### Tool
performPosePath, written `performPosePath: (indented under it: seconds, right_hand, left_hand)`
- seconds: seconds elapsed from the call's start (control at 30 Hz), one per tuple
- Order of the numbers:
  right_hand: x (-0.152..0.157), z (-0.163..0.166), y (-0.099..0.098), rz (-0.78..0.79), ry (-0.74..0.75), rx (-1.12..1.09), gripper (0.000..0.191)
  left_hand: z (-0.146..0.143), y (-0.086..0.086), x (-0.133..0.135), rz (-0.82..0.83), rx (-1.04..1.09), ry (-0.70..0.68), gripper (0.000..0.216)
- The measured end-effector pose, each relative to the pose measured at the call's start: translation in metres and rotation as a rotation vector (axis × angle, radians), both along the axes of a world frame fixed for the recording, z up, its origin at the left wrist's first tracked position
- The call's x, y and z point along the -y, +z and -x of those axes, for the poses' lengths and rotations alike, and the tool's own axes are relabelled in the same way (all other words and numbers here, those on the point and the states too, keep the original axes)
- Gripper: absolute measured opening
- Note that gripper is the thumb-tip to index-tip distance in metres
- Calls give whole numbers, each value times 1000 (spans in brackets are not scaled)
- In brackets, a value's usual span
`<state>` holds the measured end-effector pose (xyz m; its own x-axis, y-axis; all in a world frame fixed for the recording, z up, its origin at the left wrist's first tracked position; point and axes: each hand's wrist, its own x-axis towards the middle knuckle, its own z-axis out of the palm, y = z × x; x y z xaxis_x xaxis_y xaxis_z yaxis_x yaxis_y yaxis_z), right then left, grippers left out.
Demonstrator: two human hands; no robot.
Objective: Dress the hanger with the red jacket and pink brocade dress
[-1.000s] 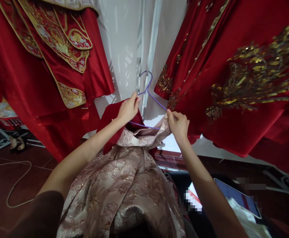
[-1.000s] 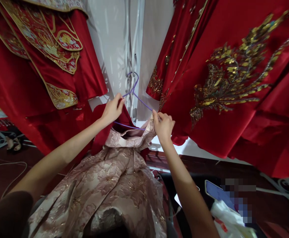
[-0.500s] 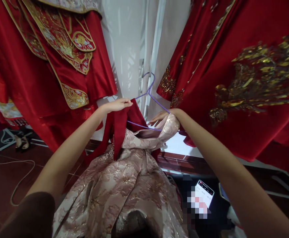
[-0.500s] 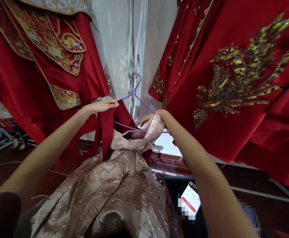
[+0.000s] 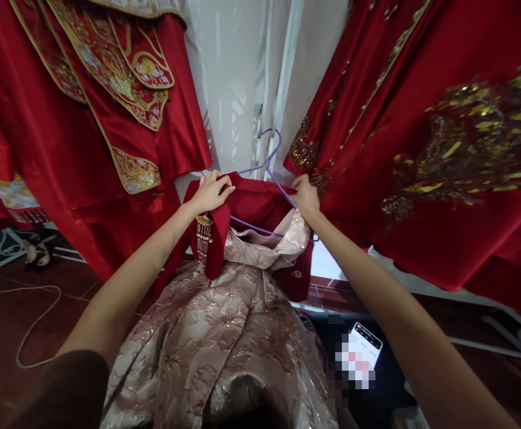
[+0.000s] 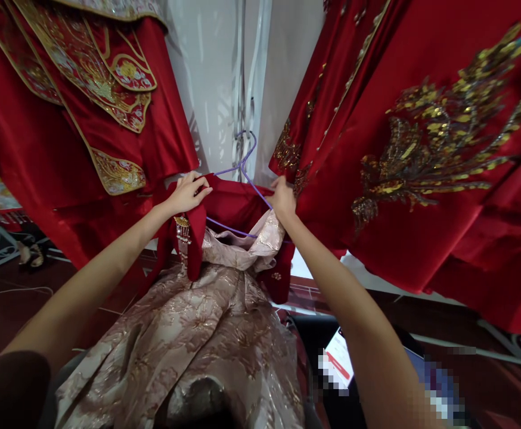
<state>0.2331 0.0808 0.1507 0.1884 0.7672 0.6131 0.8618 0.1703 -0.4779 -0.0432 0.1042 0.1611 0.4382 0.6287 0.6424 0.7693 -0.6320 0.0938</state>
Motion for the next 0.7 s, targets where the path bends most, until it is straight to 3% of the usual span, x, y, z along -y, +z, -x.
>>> performPosePath:
  seconds: [0.13, 0.3, 0.43, 0.53, 0.7]
  right_hand:
    - [17, -15, 9, -207, -128, 146, 36]
    - [47, -50, -5, -310, -199, 198, 38]
    - [58, -87, -16, -244, -236, 183, 39]
    - [63, -107, -12, -190, -194, 167, 29]
    - [84, -98, 0, -85, -33, 192, 17]
  left_hand:
    - [-4, -11, 5, -107, -31, 28, 31]
    - [-11, -22, 8, -133, -33, 33, 32]
    - [-15, -28, 7, -146, -40, 41, 31]
    - [-14, -28, 5, -168, -53, 64, 30]
    - [-14, -30, 7, -176, -64, 116, 29]
